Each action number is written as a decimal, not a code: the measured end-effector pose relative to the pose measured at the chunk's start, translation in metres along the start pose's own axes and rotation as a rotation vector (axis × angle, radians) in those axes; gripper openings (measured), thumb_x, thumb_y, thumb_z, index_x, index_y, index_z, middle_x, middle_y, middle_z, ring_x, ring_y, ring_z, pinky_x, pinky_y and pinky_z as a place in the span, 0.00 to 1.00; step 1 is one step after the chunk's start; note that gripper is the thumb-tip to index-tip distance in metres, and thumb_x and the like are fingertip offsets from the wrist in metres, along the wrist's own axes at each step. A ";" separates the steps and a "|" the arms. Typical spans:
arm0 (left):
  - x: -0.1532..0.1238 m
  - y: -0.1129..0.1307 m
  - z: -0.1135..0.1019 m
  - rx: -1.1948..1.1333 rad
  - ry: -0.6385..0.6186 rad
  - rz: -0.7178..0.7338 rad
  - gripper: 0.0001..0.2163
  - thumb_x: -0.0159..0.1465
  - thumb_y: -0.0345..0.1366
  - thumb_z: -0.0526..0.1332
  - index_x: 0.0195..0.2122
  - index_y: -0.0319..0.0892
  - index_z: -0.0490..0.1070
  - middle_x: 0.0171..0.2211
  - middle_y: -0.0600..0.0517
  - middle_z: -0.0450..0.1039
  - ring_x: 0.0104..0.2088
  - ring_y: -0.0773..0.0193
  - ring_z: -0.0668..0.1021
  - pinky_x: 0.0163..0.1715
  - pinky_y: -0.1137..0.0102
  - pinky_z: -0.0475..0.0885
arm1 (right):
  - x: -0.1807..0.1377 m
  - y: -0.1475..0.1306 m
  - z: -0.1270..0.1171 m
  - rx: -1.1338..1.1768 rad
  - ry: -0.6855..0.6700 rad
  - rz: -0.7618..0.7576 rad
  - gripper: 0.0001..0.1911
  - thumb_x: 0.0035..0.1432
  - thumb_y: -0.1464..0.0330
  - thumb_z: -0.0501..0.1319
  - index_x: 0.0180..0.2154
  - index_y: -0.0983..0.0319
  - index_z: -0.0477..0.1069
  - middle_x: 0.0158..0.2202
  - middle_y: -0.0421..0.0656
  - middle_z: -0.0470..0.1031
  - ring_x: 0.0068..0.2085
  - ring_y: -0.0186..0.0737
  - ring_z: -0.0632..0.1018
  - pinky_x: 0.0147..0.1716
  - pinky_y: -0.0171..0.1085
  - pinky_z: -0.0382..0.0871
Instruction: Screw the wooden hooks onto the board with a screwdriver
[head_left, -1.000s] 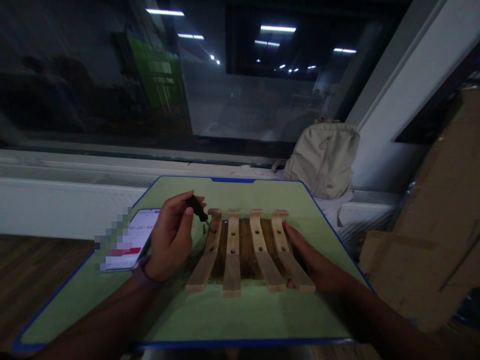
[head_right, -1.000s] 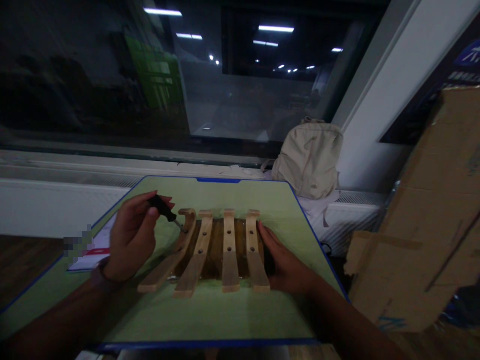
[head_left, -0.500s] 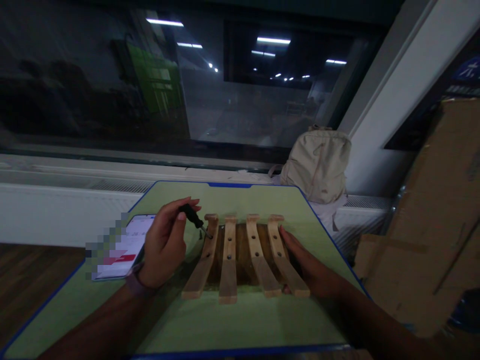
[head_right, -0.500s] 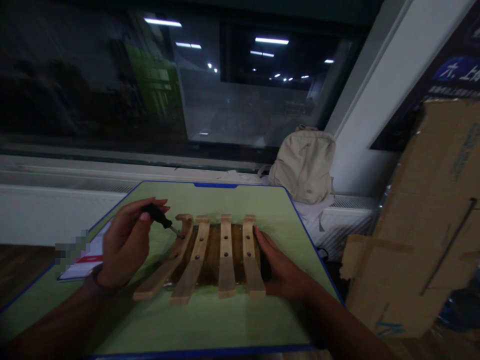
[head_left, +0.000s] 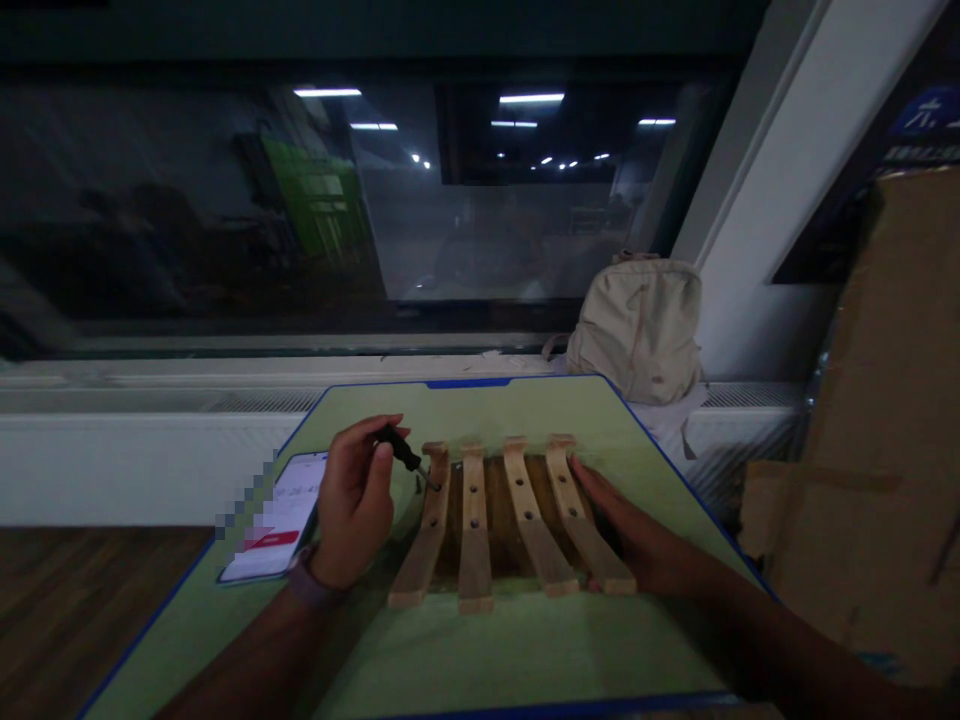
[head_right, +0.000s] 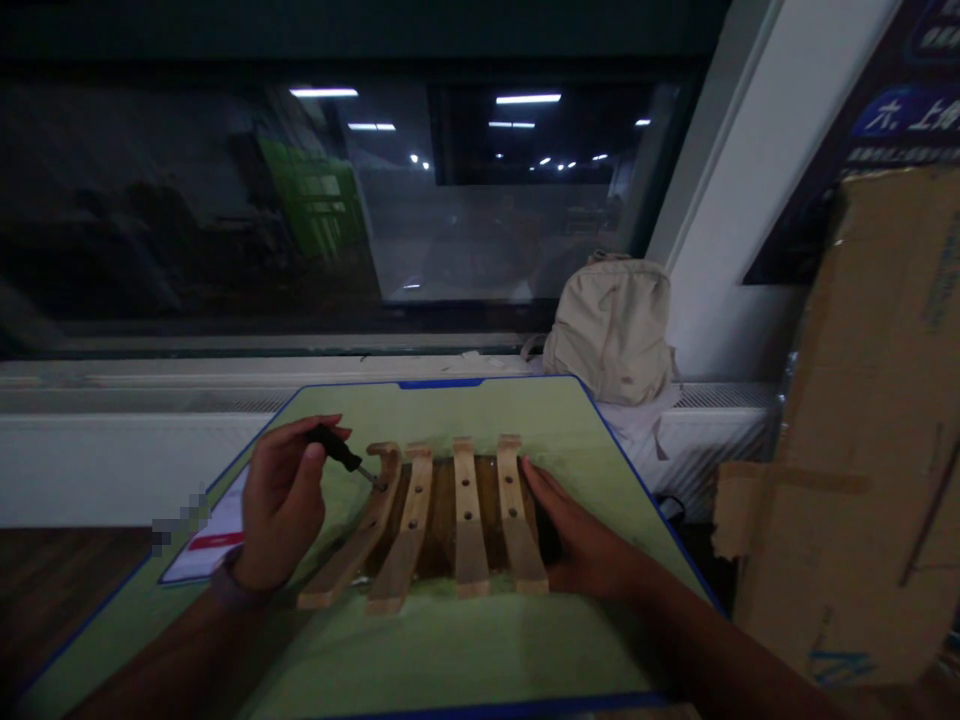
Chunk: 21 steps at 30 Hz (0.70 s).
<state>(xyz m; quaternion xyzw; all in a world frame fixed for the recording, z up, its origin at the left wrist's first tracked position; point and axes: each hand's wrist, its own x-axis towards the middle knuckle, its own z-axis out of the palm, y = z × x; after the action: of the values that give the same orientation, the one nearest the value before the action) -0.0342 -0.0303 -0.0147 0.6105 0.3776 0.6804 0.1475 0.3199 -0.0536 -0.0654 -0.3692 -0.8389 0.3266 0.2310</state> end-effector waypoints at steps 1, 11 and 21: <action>0.001 -0.001 -0.001 0.015 0.007 0.019 0.10 0.68 0.40 0.64 0.49 0.44 0.71 0.48 0.46 0.74 0.44 0.62 0.81 0.44 0.66 0.78 | 0.000 0.001 0.001 -0.003 0.003 0.004 0.69 0.54 0.50 0.71 0.74 0.59 0.22 0.77 0.54 0.28 0.75 0.63 0.40 0.71 0.63 0.39; -0.002 0.004 0.000 -0.013 -0.007 -0.049 0.12 0.71 0.41 0.60 0.54 0.45 0.69 0.50 0.46 0.77 0.46 0.60 0.83 0.50 0.61 0.79 | -0.002 0.008 0.005 -0.022 0.039 0.008 0.67 0.55 0.52 0.72 0.74 0.57 0.23 0.77 0.49 0.28 0.75 0.59 0.41 0.72 0.58 0.41; 0.000 -0.004 -0.005 0.081 0.021 0.043 0.09 0.67 0.36 0.65 0.49 0.45 0.74 0.43 0.50 0.74 0.42 0.65 0.80 0.43 0.70 0.78 | -0.001 0.009 0.006 -0.050 0.040 -0.012 0.68 0.54 0.52 0.72 0.73 0.56 0.21 0.77 0.50 0.28 0.75 0.60 0.42 0.71 0.61 0.42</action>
<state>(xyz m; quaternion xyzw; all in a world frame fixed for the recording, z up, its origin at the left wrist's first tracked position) -0.0397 -0.0297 -0.0175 0.6169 0.3931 0.6738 0.1041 0.3208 -0.0520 -0.0756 -0.3761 -0.8443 0.2964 0.2405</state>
